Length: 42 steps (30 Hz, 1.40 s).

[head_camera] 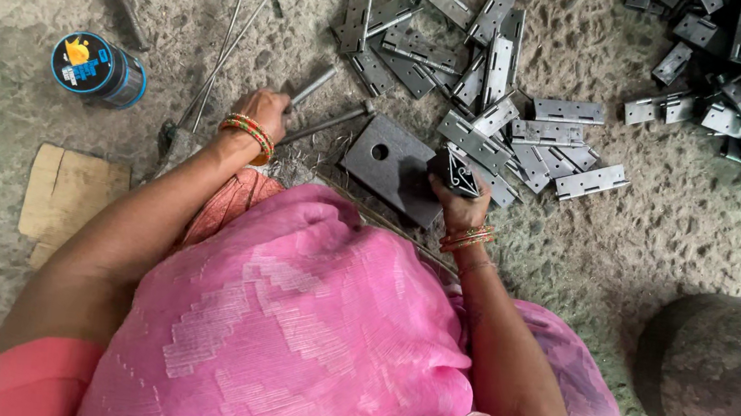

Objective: The person assembles metal hinges by inserting cylindrical pins into hinge plates using a metal rod and a metal block. The person repeatedly picks up hinge plates, aligns them on the block, inserts the pin, and taps it into place with the rod.

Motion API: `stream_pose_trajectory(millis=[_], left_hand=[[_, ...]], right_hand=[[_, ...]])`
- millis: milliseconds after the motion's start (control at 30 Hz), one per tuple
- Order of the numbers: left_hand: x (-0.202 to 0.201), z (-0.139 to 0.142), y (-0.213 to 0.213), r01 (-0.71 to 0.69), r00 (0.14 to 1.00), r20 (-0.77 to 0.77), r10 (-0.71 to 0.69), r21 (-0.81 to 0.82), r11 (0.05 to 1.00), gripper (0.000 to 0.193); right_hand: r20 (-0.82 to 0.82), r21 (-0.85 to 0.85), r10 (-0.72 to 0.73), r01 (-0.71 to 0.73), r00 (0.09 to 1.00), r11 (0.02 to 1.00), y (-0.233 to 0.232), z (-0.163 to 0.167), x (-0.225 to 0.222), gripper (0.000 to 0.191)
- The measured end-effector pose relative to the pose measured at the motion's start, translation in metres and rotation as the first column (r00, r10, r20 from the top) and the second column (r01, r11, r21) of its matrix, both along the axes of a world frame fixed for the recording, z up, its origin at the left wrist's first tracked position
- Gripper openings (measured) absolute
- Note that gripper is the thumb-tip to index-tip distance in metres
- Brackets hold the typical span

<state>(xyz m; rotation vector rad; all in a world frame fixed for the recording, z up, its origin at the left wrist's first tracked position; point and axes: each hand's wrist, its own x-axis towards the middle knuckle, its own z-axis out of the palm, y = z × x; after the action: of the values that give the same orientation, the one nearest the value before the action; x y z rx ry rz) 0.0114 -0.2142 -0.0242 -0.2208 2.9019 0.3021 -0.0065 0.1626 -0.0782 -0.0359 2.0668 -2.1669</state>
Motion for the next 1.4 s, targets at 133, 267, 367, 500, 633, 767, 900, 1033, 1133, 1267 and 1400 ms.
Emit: stream_pose_trajectory(millis=[133, 267, 367, 500, 633, 767, 900, 1033, 1133, 1267, 1400], left_hand=[[0.002, -0.013, 0.001, -0.026, 0.994, 0.106, 0.034, -0.078, 0.997, 0.025], [0.003, -0.021, -0.006, -0.119, 0.99, 0.063, 0.124, -0.078, 0.99, 0.026], [0.003, -0.024, -0.017, -0.165, 0.986, 0.016, 0.167, -0.09, 0.982, 0.018], [0.005, -0.026, -0.027, -0.131, 0.978, 0.157, 0.137, -0.049, 0.99, 0.033], [0.003, -0.032, -0.028, -0.15, 0.982, 0.118, 0.149, 0.002, 0.989, 0.041], [-0.003, -0.026, -0.019, -0.225, 0.974, 0.028, 0.224, 0.072, 0.972, 0.033], [-0.005, 0.034, 0.005, -0.115, 0.955, -0.223, 0.198, 0.336, 0.935, 0.034], [-0.006, 0.148, 0.035, 0.393, 0.749, -0.565, 0.345, 0.799, 0.455, 0.02], [-0.007, 0.203, 0.068, 0.659, 0.404, -0.793, 0.456, 0.598, 0.456, 0.035], [0.014, 0.173, 0.113, 0.775, 0.337, -0.88, 0.334, 0.461, 0.432, 0.038], [0.042, 0.082, 0.132, 0.391, 0.92, -0.08, -0.385, 0.279, 0.877, 0.04]], right_hand=[[0.057, 0.047, 0.0, -0.003, 0.998, 0.999, -0.002, -0.003, 0.0, 0.034], [-0.073, 0.055, 0.088, -0.084, 0.993, 0.995, 0.001, 0.005, 0.007, 0.04], [0.074, 0.03, 0.027, -0.029, 0.997, 0.999, -0.006, 0.013, 0.007, 0.036], [-0.084, 0.111, 0.049, -0.04, 0.995, 0.993, -0.02, 0.013, 0.004, 0.036], [-0.001, 0.048, 0.035, -0.035, 0.999, 0.998, -0.036, 0.005, 0.008, 0.036], [-0.24, 0.035, 0.089, -0.083, 0.967, 0.996, -0.046, 0.002, 0.015, 0.036], [-0.066, -0.062, 0.088, -0.092, 0.994, 0.994, -0.049, -0.001, 0.017, 0.047], [0.052, -0.086, 0.051, -0.047, 0.997, 0.995, -0.052, -0.009, 0.014, 0.044], [0.091, -0.174, 0.018, -0.001, 0.996, 0.985, -0.057, -0.015, 0.007, 0.04], [0.11, -0.312, 0.001, 0.034, 0.994, 0.949, -0.059, -0.019, 0.004, 0.042], [0.039, -0.083, -0.003, 0.006, 0.999, 0.996, -0.061, -0.021, 0.01, 0.036]])
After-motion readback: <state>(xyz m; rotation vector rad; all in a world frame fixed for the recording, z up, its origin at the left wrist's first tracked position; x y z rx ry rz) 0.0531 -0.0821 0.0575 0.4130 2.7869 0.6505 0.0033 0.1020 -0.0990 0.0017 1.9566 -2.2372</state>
